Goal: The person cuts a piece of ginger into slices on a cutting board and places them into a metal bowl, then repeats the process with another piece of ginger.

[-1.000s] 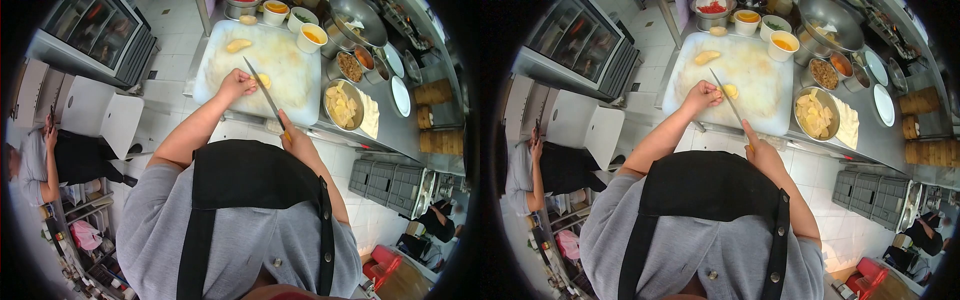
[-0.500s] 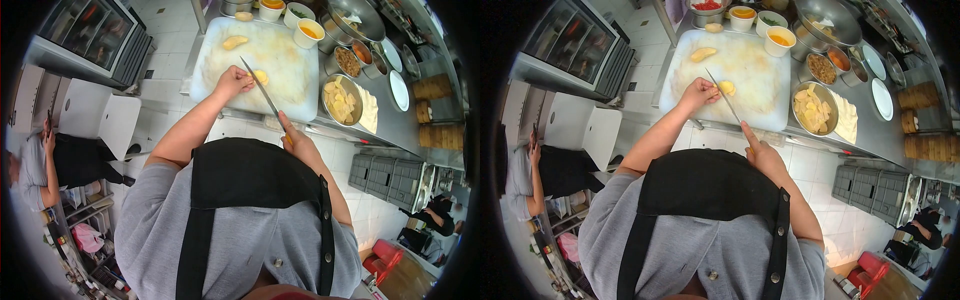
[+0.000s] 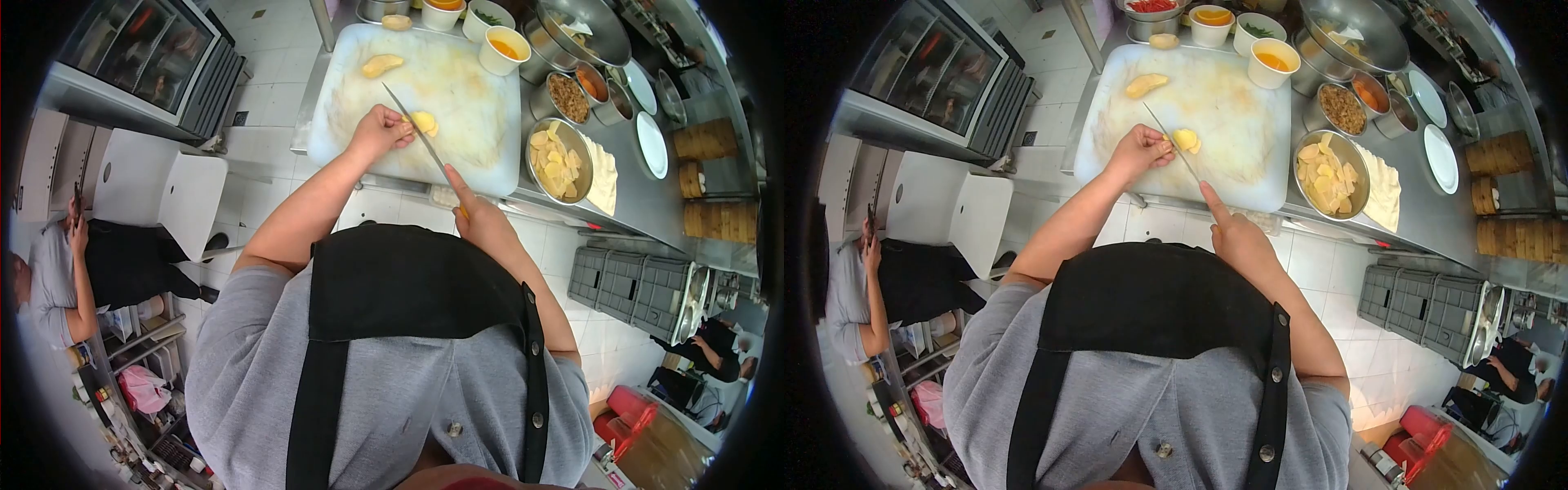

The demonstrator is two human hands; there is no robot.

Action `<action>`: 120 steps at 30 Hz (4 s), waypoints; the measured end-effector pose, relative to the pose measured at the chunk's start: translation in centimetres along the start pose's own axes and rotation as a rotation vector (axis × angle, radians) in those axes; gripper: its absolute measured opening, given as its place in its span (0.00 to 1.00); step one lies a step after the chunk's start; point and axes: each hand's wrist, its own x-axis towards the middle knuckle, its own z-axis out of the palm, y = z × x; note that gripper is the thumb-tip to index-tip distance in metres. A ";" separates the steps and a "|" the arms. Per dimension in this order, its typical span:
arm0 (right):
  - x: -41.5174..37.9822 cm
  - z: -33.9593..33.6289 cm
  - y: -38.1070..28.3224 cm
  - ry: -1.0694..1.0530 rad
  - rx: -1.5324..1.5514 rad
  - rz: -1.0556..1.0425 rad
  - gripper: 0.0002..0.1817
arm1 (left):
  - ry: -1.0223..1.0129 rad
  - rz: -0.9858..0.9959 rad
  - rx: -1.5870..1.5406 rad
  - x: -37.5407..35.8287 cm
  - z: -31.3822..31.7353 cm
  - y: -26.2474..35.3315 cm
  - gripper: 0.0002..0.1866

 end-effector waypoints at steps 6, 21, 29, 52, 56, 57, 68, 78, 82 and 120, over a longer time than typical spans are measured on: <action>0.1 0.1 -0.2 -0.014 -0.020 0.003 0.42 | 0.008 -0.003 0.010 -0.2 0.0 0.3 0.13; -0.9 0.2 0.4 0.018 0.138 -0.017 0.41 | 0.023 0.043 0.044 -0.1 0.0 -0.1 0.14; -3.0 -0.4 0.8 -0.036 0.132 0.042 0.44 | 0.026 0.029 0.041 -0.1 0.1 0.0 0.13; 2.2 0.1 -0.4 -0.051 0.010 0.023 0.40 | 0.015 0.017 0.027 0.1 0.0 -0.1 0.14; 2.5 0.2 -0.9 -0.068 -0.024 0.062 0.40 | 0.007 0.031 0.021 0.1 -0.1 -0.2 0.14; 2.4 0.4 -0.9 -0.086 -0.048 0.086 0.41 | 0.011 0.030 0.019 0.0 -0.1 -0.2 0.14; -1.6 0.0 0.8 -0.036 0.127 0.019 0.44 | 0.023 0.012 0.025 0.0 0.0 -0.2 0.11; -2.5 0.2 1.6 -0.045 0.168 0.011 0.45 | 0.030 0.009 0.039 -0.1 0.0 0.1 0.12; -2.0 0.0 1.2 -0.040 0.158 0.016 0.44 | 0.028 -0.008 0.030 0.1 0.0 0.1 0.12; 3.7 0.7 -1.5 -0.061 -0.061 0.019 0.40 | 0.023 -0.001 0.019 0.0 -0.2 -0.1 0.14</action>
